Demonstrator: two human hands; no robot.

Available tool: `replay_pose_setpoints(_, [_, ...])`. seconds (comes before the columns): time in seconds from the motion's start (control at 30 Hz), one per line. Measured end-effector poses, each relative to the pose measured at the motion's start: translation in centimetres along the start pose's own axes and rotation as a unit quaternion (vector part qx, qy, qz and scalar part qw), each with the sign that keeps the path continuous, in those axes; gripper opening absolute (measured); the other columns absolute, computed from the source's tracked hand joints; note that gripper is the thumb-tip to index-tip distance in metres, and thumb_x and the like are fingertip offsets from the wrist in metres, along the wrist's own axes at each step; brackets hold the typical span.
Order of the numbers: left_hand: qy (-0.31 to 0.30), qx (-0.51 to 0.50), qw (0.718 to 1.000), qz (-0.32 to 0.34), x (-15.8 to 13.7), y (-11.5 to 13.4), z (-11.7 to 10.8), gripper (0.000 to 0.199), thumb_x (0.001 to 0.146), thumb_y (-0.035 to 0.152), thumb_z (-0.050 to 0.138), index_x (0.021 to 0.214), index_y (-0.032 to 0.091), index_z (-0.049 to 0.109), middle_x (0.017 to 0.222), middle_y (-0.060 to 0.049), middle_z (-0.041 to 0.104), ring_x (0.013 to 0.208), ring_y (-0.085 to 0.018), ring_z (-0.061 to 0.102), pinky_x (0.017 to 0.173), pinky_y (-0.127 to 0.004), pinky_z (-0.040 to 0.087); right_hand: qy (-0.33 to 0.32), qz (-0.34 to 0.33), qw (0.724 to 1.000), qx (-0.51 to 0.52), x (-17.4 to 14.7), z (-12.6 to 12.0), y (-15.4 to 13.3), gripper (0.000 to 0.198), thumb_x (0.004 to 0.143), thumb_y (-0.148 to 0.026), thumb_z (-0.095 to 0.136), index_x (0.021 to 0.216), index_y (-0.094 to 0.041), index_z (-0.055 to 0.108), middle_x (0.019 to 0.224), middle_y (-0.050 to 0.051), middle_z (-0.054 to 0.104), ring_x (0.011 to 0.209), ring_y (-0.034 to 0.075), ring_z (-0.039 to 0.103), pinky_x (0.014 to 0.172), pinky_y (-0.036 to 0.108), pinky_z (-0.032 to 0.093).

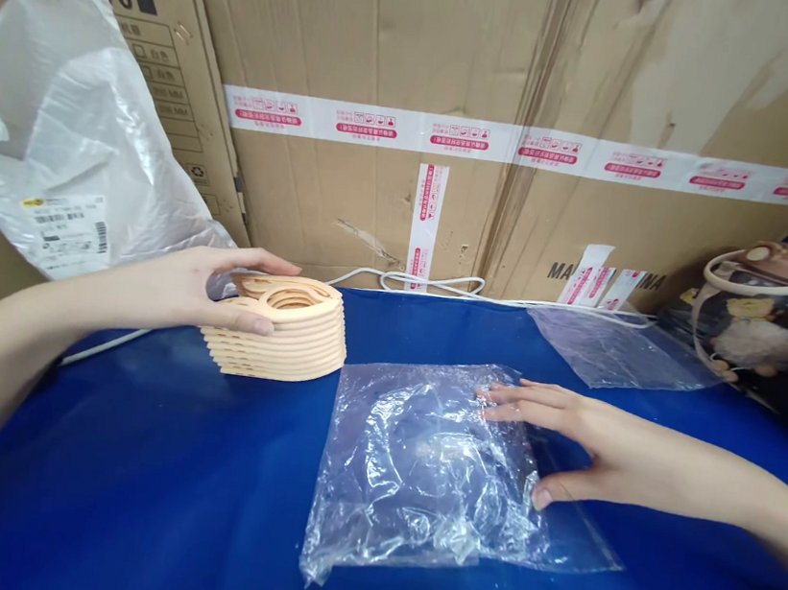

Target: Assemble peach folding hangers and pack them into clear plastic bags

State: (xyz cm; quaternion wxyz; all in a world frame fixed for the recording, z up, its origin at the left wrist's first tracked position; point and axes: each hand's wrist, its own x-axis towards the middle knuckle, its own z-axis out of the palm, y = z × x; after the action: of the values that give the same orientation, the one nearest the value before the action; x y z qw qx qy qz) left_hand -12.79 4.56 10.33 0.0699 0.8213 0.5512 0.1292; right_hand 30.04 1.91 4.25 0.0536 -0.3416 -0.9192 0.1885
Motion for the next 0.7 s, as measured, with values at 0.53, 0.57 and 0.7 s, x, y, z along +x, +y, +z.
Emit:
replay_pose_setpoints(0.53, [0.214,-0.030,0.945,0.247,-1.9,9.2,6.7,0.073,0.080,0.059,0.071,0.137,0.024,0.041,0.129,-0.007,0.061,0.115,-0.027,0.060,0.101,-0.041,0.048,0.326,-0.038,0.945,-0.002,0.4,1.3,-4.5,0.035,0.090,-0.046,0.064,0.119,-0.027,0.056,0.106,0.006,0.069,0.087,0.021,0.068,0.070,0.031,0.057])
replay_pose_setpoints(0.57, [0.213,-0.020,0.940,0.266,-2.2,10.0,7.6,0.072,0.082,0.058,0.070,0.137,0.023,0.040,0.128,-0.008,0.062,0.115,-0.027,0.060,0.102,-0.042,0.047,0.320,-0.056,0.946,-0.011,0.5,1.6,-5.0,0.049,0.085,-0.050,0.069,0.125,-0.027,0.053,0.117,0.009,0.067,0.097,0.024,0.067,0.076,0.034,0.058])
replay_pose_setpoints(0.7, [0.211,-0.019,0.918,0.335,-2.8,11.8,9.7,0.071,0.084,0.058,0.068,0.135,0.017,0.042,0.126,-0.011,0.065,0.114,-0.027,0.061,0.097,-0.040,0.048,0.270,-0.098,0.957,-0.041,0.8,2.4,-6.3,0.071,0.075,-0.057,0.077,0.133,-0.029,0.047,0.130,0.010,0.063,0.116,0.028,0.064,0.090,0.038,0.057])
